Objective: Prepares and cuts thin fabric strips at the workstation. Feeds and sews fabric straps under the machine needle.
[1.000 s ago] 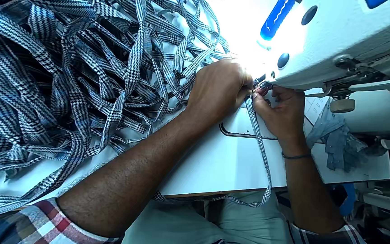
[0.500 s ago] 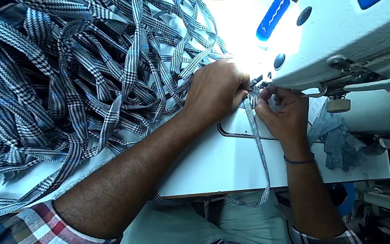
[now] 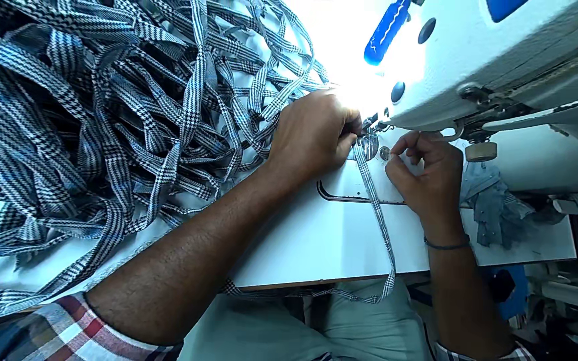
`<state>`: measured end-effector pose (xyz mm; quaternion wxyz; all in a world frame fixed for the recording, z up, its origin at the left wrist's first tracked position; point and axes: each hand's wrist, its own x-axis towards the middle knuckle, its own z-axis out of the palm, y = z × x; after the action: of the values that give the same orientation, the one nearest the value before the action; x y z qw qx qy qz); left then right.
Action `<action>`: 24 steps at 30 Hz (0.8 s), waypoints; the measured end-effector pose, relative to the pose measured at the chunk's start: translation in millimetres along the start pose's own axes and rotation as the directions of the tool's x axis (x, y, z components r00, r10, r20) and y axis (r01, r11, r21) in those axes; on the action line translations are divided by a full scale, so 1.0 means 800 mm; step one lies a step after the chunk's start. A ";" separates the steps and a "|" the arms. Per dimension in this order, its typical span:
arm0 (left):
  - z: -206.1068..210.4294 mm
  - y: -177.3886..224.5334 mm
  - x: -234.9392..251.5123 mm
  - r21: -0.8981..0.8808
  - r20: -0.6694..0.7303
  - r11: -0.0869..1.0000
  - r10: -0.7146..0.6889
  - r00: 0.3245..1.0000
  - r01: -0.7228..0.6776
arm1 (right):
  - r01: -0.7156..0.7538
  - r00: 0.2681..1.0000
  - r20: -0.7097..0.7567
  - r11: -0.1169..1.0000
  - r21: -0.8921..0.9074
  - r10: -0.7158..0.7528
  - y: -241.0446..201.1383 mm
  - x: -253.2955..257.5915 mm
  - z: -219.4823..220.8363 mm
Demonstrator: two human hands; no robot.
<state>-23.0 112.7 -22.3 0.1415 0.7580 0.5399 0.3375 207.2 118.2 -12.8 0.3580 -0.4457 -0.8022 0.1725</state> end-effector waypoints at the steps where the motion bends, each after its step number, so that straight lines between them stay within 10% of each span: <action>1: 0.000 0.000 0.000 0.002 0.001 1.000 -0.003 1.000 0.003 | -0.008 1.000 0.002 1.000 0.014 0.008 0.001 -0.001 -0.001; 8: 0.000 0.001 0.000 -0.019 -0.005 1.000 -0.017 1.000 0.016 | -0.008 1.000 0.007 1.000 -0.007 0.008 0.008 -0.009 -0.017; 18: 0.002 -0.002 0.001 -0.033 -0.033 0.999 -0.024 0.999 0.023 | -0.149 0.986 0.069 0.637 0.756 0.150 0.012 -0.014 -0.017; 24: 0.001 -0.003 0.001 -0.043 -0.035 0.998 -0.037 0.999 0.036 | -0.087 0.992 0.104 0.974 0.209 0.066 -0.011 0.007 0.003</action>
<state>-23.8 114.4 -23.9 0.1542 0.7386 0.5489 0.3597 198.1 118.0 -7.0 0.3574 -0.4266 -0.7777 0.2923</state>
